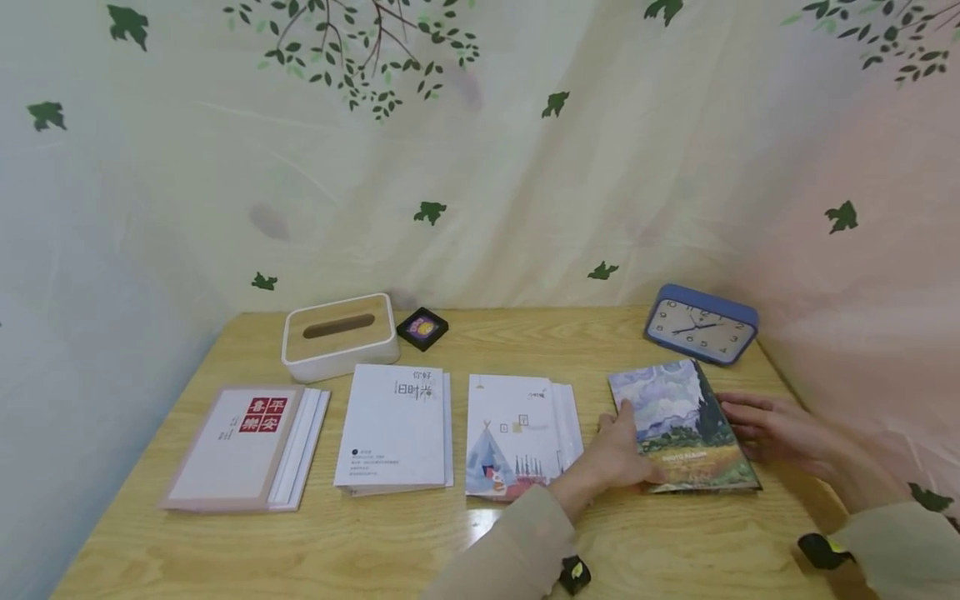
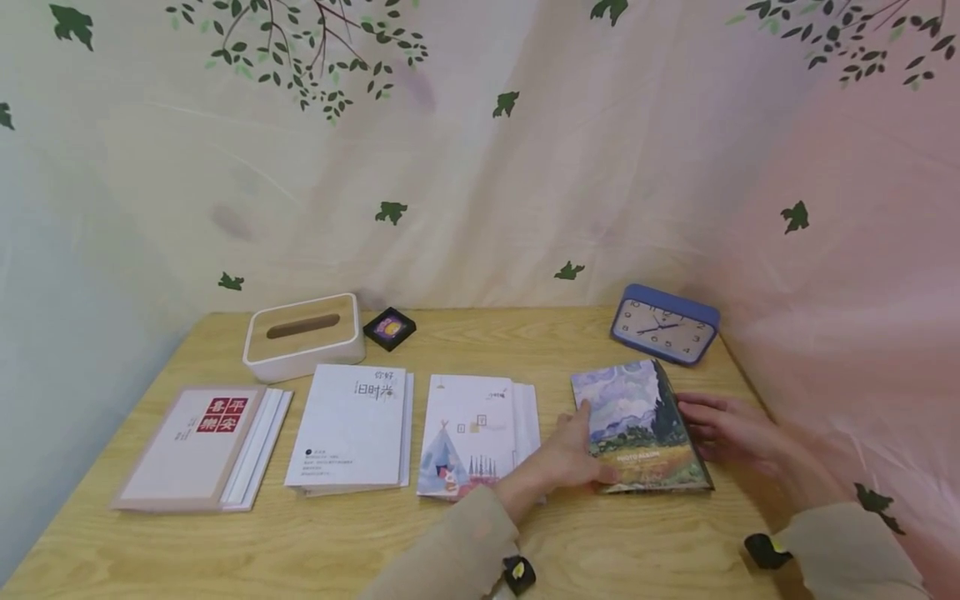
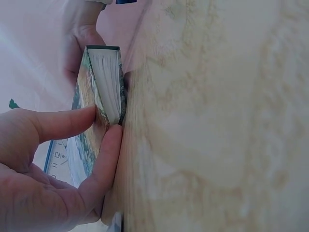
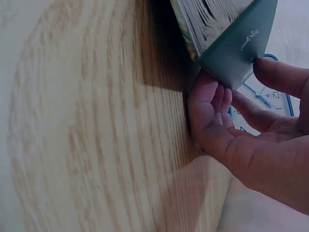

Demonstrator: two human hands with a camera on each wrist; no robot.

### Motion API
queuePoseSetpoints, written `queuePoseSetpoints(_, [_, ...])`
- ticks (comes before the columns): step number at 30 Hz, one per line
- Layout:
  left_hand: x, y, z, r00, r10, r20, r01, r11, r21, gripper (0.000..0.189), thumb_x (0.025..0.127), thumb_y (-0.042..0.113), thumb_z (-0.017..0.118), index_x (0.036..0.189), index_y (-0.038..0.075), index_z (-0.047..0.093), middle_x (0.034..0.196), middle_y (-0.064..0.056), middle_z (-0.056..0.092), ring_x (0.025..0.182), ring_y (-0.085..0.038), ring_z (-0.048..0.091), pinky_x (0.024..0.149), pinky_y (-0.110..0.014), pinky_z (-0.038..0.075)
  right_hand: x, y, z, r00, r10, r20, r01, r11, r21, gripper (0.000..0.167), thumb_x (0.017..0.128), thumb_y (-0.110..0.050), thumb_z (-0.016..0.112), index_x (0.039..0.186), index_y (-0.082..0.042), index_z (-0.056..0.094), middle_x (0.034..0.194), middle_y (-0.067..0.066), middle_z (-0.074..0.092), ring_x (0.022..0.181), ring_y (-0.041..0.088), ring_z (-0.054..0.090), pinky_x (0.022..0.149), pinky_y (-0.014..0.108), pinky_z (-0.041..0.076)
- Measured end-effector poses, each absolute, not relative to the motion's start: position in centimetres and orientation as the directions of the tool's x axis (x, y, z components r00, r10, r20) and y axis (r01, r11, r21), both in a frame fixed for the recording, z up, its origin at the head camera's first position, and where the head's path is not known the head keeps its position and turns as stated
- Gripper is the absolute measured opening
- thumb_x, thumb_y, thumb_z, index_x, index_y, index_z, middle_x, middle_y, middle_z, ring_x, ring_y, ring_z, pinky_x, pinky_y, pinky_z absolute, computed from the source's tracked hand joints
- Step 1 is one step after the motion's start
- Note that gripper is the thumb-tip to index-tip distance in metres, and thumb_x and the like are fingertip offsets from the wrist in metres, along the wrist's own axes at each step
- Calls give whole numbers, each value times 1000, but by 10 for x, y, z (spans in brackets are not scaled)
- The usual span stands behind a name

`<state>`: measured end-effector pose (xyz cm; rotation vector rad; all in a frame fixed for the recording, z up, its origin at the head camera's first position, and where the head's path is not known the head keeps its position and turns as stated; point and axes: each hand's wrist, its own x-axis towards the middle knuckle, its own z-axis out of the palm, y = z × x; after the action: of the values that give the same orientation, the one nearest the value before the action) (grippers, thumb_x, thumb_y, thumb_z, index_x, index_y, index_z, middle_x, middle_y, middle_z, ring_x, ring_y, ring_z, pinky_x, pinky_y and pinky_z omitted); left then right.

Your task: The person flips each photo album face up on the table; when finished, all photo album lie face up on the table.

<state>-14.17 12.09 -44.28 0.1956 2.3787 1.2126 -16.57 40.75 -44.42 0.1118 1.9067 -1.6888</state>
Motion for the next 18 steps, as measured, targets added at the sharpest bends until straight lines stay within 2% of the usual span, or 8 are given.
queuePoseSetpoints(2, [-142, 121, -442, -882, 331, -336, -83, 592, 802, 113, 75, 24, 92, 163, 24, 20, 159, -14, 32, 134, -24, 49, 100, -32, 48, -165, 407, -445, -832, -319, -453, 414, 185, -891, 39, 110, -25, 47, 148, -14, 49, 120, -6, 67, 107, 14, 65, 92, 42, 55])
queuePoseSetpoints(4, [-142, 121, -441, -878, 336, -341, -91, 583, 807, 113, 76, 23, 92, 163, 24, 20, 159, -15, 32, 127, -22, 54, 96, -30, 49, -164, 407, -446, -836, -325, -442, 410, 165, -897, 27, 110, -25, 45, 134, -29, 58, 118, -8, 68, 106, 15, 66, 90, 42, 55])
queuePoseSetpoints(6, [-142, 120, -440, -872, 347, -345, -102, 561, 822, 113, 76, 19, 91, 163, 22, 19, 158, -17, 32, 107, -22, 66, 84, -28, 55, -163, 407, -446, -834, -340, -434, 413, 137, -900, 25, 111, -26, 43, 120, -40, 61, 116, -10, 68, 106, 15, 66, 89, 43, 55])
queuePoseSetpoints(8, [-142, 120, -439, -866, 358, -350, -115, 538, 835, 113, 77, 15, 91, 163, 21, 19, 158, -19, 31, 83, -22, 71, 69, -28, 58, -162, 406, -446, -831, -360, -424, 415, 105, -904, 28, 112, -25, 41, 116, -43, 62, 116, -12, 68, 107, 15, 66, 89, 44, 56])
queuePoseSetpoints(11, [-143, 118, -437, -856, 374, -358, -139, 500, 855, 113, 77, 9, 90, 164, 19, 17, 157, -22, 31, 51, -24, 63, 50, -29, 55, -161, 407, -443, -826, -396, -402, 416, 54, -908, 33, 112, -24, 38, 118, -44, 64, 118, -14, 68, 107, 14, 66, 89, 43, 56])
queuePoseSetpoints(14, [-144, 117, -436, -845, 383, -372, -159, 485, 860, 113, 78, 8, 89, 164, 21, 17, 158, -22, 31, 47, -24, 61, 48, -29, 55, -159, 407, -440, -824, -439, -358, 398, 1, -917, 38, 113, -21, 35, 122, -42, 65, 119, -12, 69, 108, 15, 67, 88, 40, 57])
queuePoseSetpoints(18, [-145, 116, -436, -828, 406, -386, -190, 444, 876, 113, 79, 5, 88, 164, 21, 16, 159, -23, 28, 49, -26, 63, 49, -32, 56, -158, 406, -436, -818, -490, -301, 375, -58, -925, 42, 113, -18, 32, 125, -39, 67, 119, -8, 70, 107, 17, 68, 84, 38, 58])
